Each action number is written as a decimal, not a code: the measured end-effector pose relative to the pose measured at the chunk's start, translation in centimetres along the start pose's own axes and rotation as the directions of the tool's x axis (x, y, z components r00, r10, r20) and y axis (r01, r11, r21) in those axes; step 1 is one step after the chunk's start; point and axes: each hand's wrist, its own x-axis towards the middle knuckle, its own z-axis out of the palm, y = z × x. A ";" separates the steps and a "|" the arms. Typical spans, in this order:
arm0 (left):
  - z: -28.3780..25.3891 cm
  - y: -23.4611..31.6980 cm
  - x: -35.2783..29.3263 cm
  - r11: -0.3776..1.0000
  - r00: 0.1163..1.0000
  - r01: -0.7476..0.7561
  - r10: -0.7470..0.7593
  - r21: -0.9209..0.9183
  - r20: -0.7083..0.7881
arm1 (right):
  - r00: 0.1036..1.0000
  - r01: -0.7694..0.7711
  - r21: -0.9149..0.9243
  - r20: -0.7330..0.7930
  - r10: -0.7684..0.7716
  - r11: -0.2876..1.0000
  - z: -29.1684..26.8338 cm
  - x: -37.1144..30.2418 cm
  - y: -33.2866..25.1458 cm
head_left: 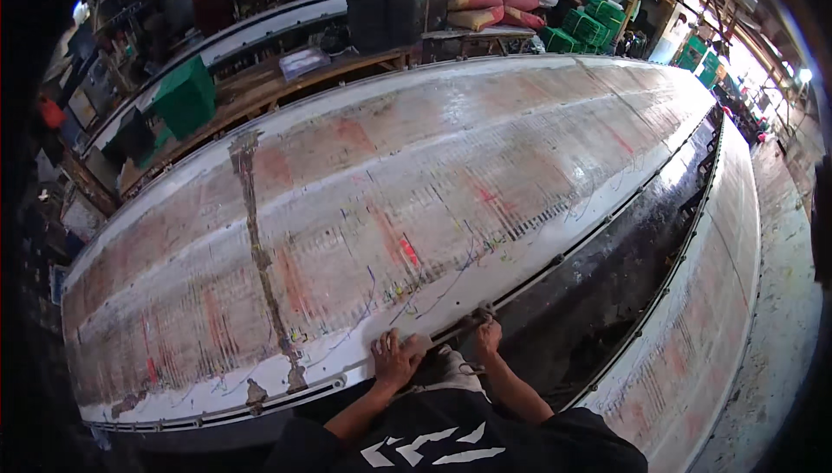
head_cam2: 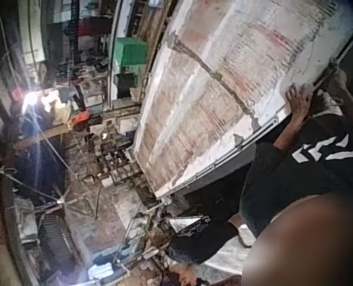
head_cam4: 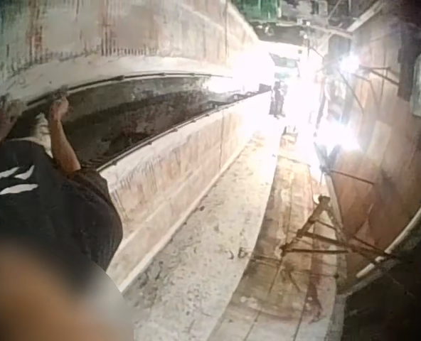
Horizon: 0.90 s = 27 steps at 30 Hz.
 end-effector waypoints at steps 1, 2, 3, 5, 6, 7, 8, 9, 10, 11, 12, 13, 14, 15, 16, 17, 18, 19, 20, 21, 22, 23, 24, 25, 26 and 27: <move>0.0 0.1 0.2 1.000 1.000 -0.001 0.001 0.014 0.019 | 0.999 -0.028 -0.055 -0.031 0.027 0.998 0.8 -0.3 0.2; -0.1 0.2 0.4 1.000 1.000 -0.010 0.009 0.017 0.018 | 0.996 -0.061 -0.110 -0.067 0.054 0.992 1.5 -0.4 1.1; -0.2 0.2 0.5 1.000 0.999 -0.005 0.004 0.018 0.036 | 0.997 0.075 -0.050 0.035 -0.073 0.996 1.2 0.1 2.0; -0.1 -0.1 0.1 0.999 0.998 0.020 -0.021 0.029 0.057 | 0.996 0.023 0.012 0.080 -0.024 1.000 -0.7 0.1 0.2; -0.3 -0.3 0.0 0.999 0.998 0.029 -0.030 0.026 0.054 | 0.992 -0.029 0.068 0.124 0.020 0.997 -1.9 -0.6 -2.1; -0.3 -0.4 0.0 0.999 0.998 0.031 -0.032 0.018 0.049 | 0.990 -0.132 0.157 -0.021 0.137 0.979 -2.5 -2.2 -4.7; -0.3 0.2 0.7 1.000 0.999 0.013 -0.014 0.010 0.051 | 0.989 -0.135 0.162 -0.040 0.144 0.977 -1.9 -1.2 -2.8; -0.1 0.5 1.3 1.000 0.998 -0.007 0.007 -0.016 0.058 | 0.996 0.002 -0.019 -0.086 -0.004 1.000 0.2 0.7 1.3; 0.1 0.2 1.5 0.999 0.998 -0.009 0.011 -0.034 0.063 | 0.983 0.140 -0.207 -0.085 -0.161 0.968 1.9 1.8 3.7; 0.1 0.0 1.2 1.000 0.998 0.005 -0.003 -0.026 0.065 | 0.999 0.033 -0.127 0.019 -0.030 0.991 1.7 1.2 2.0; 0.3 -0.2 1.1 1.000 0.998 0.022 -0.021 -0.008 0.064 | 0.999 0.037 -0.127 0.035 -0.033 0.991 0.8 0.8 0.4; 0.1 -0.6 0.7 0.999 0.997 0.041 -0.042 0.011 0.060 | 0.994 -0.006 0.004 0.105 0.006 1.000 -1.2 -0.9 -3.7; 0.0 -0.6 0.8 0.999 0.997 0.040 -0.041 0.012 0.058 | 0.986 -0.062 0.134 0.162 0.040 0.989 -2.6 -1.9 -5.9; 0.0 -0.3 1.2 1.000 0.999 0.014 -0.014 0.011 0.040 | 0.988 -0.063 0.139 0.150 0.042 0.988 -2.2 -1.5 -5.0; 0.0 0.0 1.4 1.000 1.000 -0.011 0.010 0.009 0.024 | 0.996 -0.006 0.046 0.085 0.002 0.999 -0.8 -0.8 -2.5; 0.0 0.1 1.3 1.000 1.000 -0.014 0.013 0.005 0.026 | 0.999 0.047 -0.056 0.030 -0.045 0.997 1.0 -0.1 0.1; 0.0 -0.1 1.2 1.000 1.000 -0.021 0.021 0.006 0.009 | 0.995 0.100 -0.160 -0.014 -0.103 0.982 2.1 0.1 1.2; 0.1 0.0 0.9 1.000 1.000 -0.024 0.024 0.009 -0.010 | 0.996 -0.063 -0.054 0.058 0.066 0.997 1.9 -0.5 0.4; 0.0 0.0 0.6 1.000 1.000 -0.009 0.009 0.009 0.000 | 0.995 -0.069 -0.064 0.072 0.073 0.996 1.4 -0.6 0.6; -0.1 0.1 0.3 1.000 1.000 -0.004 0.004 0.008 0.005 | 0.993 0.040 -0.007 0.109 -0.039 0.999 0.4 -0.6 0.9; -0.2 0.0 -0.1 1.000 1.000 -0.006 0.006 0.007 0.001 | 0.979 0.151 0.059 0.130 -0.157 0.987 -0.3 -0.9 0.8; -0.2 0.0 -0.3 1.000 1.000 0.003 -0.003 0.006 0.002 | 0.986 0.160 -0.055 0.045 -0.158 0.986 -1.8 -3.1 -2.5; -0.2 0.0 -0.7 1.000 1.000 0.012 -0.012 0.015 0.006 | 0.986 0.160 -0.062 0.057 -0.156 0.985 -0.4 -3.0 -0.7; -0.4 0.2 -0.8 1.000 1.000 0.016 -0.016 0.018 0.014 | 0.984 0.171 -0.089 0.067 -0.165 0.981 1.4 -2.3 1.9; -0.5 0.2 -0.7 1.000 0.999 0.026 -0.027 0.009 0.025 | 0.982 0.181 -0.118 0.080 -0.172 0.976 3.4 -0.9 4.9; -0.5 0.3 -0.2 1.000 0.999 0.004 -0.005 0.014 0.046 | 0.993 0.117 -0.098 0.007 -0.117 0.988 4.6 0.6 7.4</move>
